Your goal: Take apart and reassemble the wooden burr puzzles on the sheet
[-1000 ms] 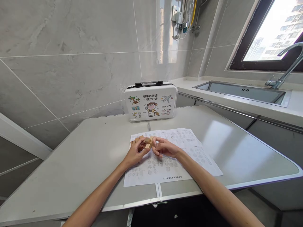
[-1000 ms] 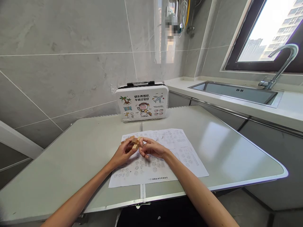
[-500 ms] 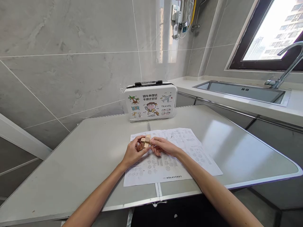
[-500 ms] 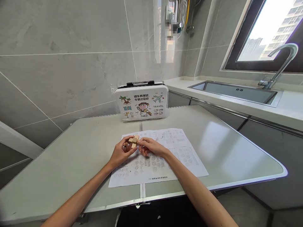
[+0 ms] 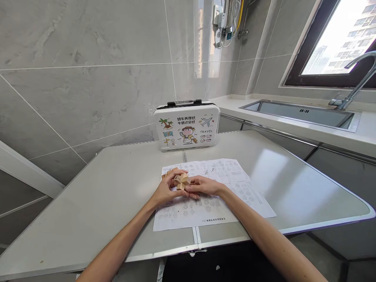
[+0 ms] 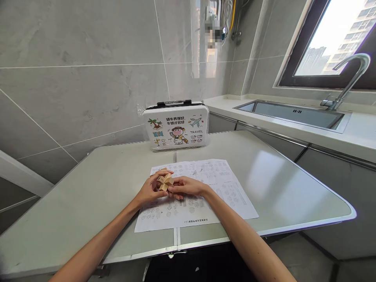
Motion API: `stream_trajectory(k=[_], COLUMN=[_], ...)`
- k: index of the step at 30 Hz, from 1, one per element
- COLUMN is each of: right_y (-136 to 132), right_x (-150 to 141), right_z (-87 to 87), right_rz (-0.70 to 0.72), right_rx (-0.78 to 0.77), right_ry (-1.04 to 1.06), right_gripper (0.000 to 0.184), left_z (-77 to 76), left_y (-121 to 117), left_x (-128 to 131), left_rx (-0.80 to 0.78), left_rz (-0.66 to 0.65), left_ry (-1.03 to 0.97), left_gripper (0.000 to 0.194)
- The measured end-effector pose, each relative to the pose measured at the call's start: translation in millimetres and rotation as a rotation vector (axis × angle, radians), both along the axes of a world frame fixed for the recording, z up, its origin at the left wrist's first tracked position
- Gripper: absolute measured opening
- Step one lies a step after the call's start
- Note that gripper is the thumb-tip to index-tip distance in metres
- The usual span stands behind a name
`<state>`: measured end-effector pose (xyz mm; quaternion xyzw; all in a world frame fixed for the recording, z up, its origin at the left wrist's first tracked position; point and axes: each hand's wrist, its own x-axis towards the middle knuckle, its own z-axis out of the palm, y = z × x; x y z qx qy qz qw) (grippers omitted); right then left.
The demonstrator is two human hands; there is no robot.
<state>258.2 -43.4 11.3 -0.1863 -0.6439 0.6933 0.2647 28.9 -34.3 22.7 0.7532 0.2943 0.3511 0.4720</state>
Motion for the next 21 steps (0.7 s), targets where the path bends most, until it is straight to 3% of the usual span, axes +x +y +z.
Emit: stream_trajectory(k=[5, 13, 21], right_y=[-2, -2, -4], right_x=[-9, -15, -16], right_z=[-4.0, -10.3, -12.9], right_rz=[-0.229, -0.472, -0.496], right_rx=[0.098, 0.031, 0.072], right_ry=[-0.088, -0.052, -0.096], right_gripper=[0.032, 0.038, 0.029], left_z=[-0.9, -0.7, 0.7], left_y=[-5, -6, -8], left_x=[3, 4, 5], left_rx=[-0.037, -0.056, 0.009], left_rz=[0.115, 0.188, 0.199], left_ry=[0.017, -0.017, 0.089], left_gripper=[0.068, 0.066, 0.069])
